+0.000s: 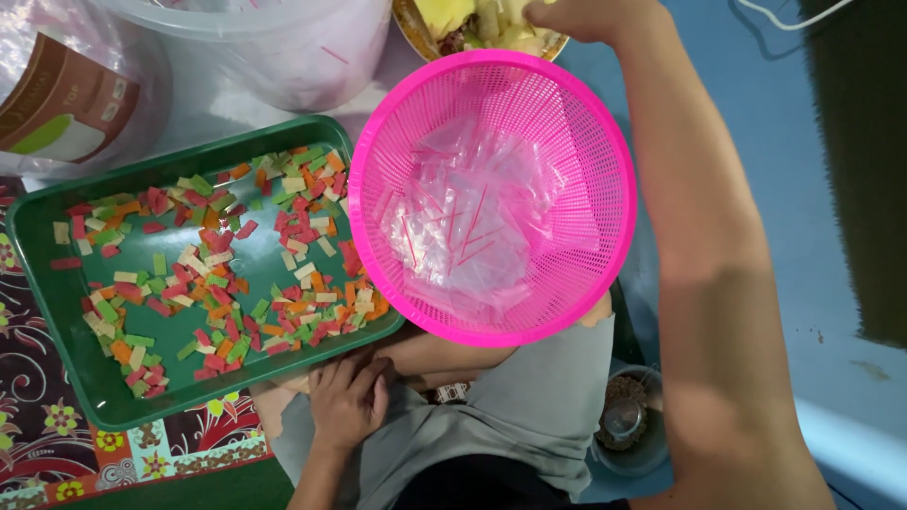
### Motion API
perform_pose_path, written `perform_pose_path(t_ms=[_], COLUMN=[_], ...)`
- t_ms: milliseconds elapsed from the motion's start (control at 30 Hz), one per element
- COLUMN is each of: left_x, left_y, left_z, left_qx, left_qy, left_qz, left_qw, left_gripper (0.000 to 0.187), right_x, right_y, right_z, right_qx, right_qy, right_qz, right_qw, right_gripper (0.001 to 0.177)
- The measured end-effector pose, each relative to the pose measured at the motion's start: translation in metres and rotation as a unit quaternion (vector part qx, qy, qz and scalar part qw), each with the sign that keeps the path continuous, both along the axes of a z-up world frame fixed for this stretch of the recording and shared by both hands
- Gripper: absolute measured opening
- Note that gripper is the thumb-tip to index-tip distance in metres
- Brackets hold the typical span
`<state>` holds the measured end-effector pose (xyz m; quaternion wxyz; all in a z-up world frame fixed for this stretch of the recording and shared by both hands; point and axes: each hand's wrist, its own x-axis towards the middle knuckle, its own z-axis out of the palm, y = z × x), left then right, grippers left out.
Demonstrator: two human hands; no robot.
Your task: Packing small colorful snack pieces into individual plastic bags while sitting on the floor.
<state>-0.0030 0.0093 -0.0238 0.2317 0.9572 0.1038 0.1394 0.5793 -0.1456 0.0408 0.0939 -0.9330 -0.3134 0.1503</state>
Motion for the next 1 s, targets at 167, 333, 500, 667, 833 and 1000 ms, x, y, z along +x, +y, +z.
perform_pose_path(t_ms=[167, 333, 500, 667, 833, 1000], left_x=[-0.001, 0.002, 0.0, -0.003, -0.005, -0.009], left_y=[-0.003, -0.003, -0.001, -0.005, -0.006, -0.006], left_z=[-0.005, 0.002, 0.007, 0.004, 0.007, 0.006], left_qx=[0.015, 0.007, -0.022, -0.019, -0.015, -0.03], left_qy=[-0.018, -0.034, -0.026, -0.053, -0.08, -0.087], left_qz=[0.02, 0.028, 0.0, 0.016, 0.016, 0.012], left_qw=[1.0, 0.999, 0.999, 0.998, 0.997, 0.996], left_gripper=[0.022, 0.021, 0.022, 0.021, 0.016, 0.014], right_x=[-0.019, -0.108, -0.222, -0.304, -0.347, -0.375], right_y=[-0.012, -0.006, -0.018, -0.022, -0.027, -0.032], right_z=[0.02, 0.097, 0.177, 0.246, 0.287, 0.3], right_qx=[0.202, 0.446, 0.537, 0.513, 0.423, 0.435], right_qy=[-0.018, 0.127, 0.389, 0.518, 0.532, 0.492], right_qz=[0.013, 0.043, 0.149, 0.266, 0.329, 0.36], right_qw=[0.979, 0.885, 0.734, 0.63, 0.656, 0.663], right_gripper=[0.034, 0.024, 0.043, 0.032, 0.026, 0.01])
